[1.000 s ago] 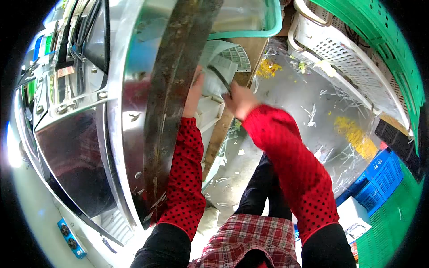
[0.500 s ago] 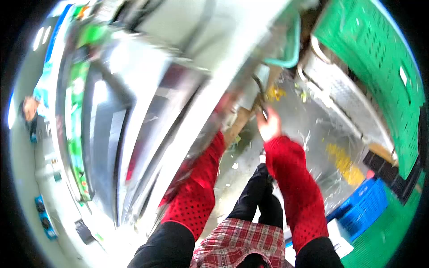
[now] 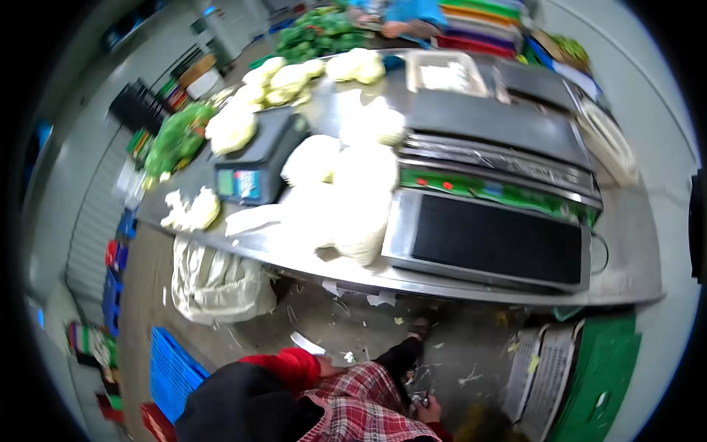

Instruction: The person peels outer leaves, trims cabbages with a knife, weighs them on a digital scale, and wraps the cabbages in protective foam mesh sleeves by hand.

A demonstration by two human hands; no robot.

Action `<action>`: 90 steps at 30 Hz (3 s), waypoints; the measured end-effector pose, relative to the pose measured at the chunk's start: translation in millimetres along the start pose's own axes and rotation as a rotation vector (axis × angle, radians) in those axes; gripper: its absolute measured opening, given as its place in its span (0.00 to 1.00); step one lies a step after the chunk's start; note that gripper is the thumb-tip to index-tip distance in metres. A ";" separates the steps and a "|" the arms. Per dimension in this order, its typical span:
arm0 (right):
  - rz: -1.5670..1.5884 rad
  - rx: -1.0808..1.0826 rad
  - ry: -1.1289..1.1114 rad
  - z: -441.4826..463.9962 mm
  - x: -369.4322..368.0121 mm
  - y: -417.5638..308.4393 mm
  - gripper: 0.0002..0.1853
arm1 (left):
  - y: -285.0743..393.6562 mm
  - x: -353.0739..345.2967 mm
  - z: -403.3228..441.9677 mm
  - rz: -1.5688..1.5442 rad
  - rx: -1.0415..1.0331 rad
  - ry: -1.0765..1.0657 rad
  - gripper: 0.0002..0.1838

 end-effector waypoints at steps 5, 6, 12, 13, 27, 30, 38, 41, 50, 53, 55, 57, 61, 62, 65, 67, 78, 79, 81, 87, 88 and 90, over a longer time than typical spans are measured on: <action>-0.196 0.241 -0.188 17.9 -28.5 -80.5 0.16 | 29.2 79.7 -108.0 0.128 -0.044 0.179 0.28; -0.151 0.138 -0.264 18.1 -42.7 -95.0 0.15 | 39.4 90.8 -119.3 0.027 -0.109 0.230 0.28; -0.202 0.058 -0.199 27.0 -102.9 -202.2 0.13 | 94.2 224.5 -283.5 -0.177 -0.955 1.120 0.18; -0.246 0.042 -0.183 39.8 -116.2 -214.2 0.13 | 81.5 257.4 -322.2 -0.161 -1.023 1.250 0.19; -0.238 0.369 -0.499 152.3 -384.5 -531.1 0.11 | -83.0 295.3 -642.4 0.251 -1.928 2.488 0.13; -0.337 0.333 -0.573 168.7 -395.3 -525.3 0.10 | -81.0 315.2 -649.3 0.290 -1.896 2.455 0.09; -0.385 0.297 -0.639 205.1 -414.4 -551.8 0.10 | -88.6 365.7 -662.3 0.160 -1.794 2.261 0.13; -0.579 0.466 -0.466 211.2 -412.3 -585.0 0.09 | -112.7 436.7 -597.6 0.193 -1.315 1.891 0.13; -0.061 0.317 -0.206 216.7 -461.0 -597.5 0.07 | -327.9 504.1 -294.9 0.457 -0.344 1.213 0.27; 0.030 0.391 -0.111 215.8 -493.0 -620.9 0.08 | -372.7 534.5 -296.6 0.456 -0.351 1.244 0.21; 0.073 0.410 -0.068 209.6 -504.9 -646.6 0.10 | -394.6 566.7 -312.4 0.402 -0.320 1.302 0.19; 0.085 0.442 0.029 215.1 -492.5 -672.8 0.11 | -397.3 597.7 -335.5 0.345 -0.397 1.335 0.23; 0.063 0.587 0.251 252.5 -451.6 -764.3 0.19 | -341.6 673.9 -382.4 0.025 -0.780 1.551 0.31; 0.036 0.605 0.257 263.6 -446.1 -791.9 0.21 | -326.8 697.0 -383.2 -0.077 -0.818 1.557 0.31; 0.006 0.478 0.138 312.5 -454.1 -831.8 0.26 | -306.9 760.9 -313.1 -0.515 -0.691 1.149 0.35; -0.029 0.396 -0.051 359.3 -461.9 -831.6 0.25 | -291.9 776.3 -268.0 -0.811 -0.906 0.814 0.33; 0.198 0.268 -0.335 224.9 -555.4 -715.6 0.23 | -374.9 587.4 -361.4 -1.265 -1.038 0.675 0.39; 0.221 0.225 -0.363 228.0 -571.3 -686.3 0.22 | -391.4 560.4 -355.7 -1.298 -0.939 0.743 0.38; 0.244 0.129 -0.455 221.5 -610.3 -649.0 0.23 | -416.2 531.8 -353.2 -1.384 -0.756 0.790 0.34; 0.169 0.087 -0.501 260.6 -659.8 -599.1 0.22 | -462.5 518.3 -306.1 -1.450 -0.598 0.947 0.25; 0.160 0.108 -0.428 266.2 -653.4 -603.9 0.22 | -459.4 524.2 -303.3 -1.446 -0.646 0.963 0.25; 0.174 0.111 -0.469 273.8 -657.1 -609.4 0.23 | -450.8 528.6 -312.6 -1.568 -0.680 0.902 0.28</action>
Point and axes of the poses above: each hand's wrist, its own z-axis towards the middle knuckle, its own x-axis out of the back of the hand, y = z × x, the point moved 8 cm from there along z, towards the middle knuckle, and after that the axes turned 14 degrees about -y, right-handed, at the moved point
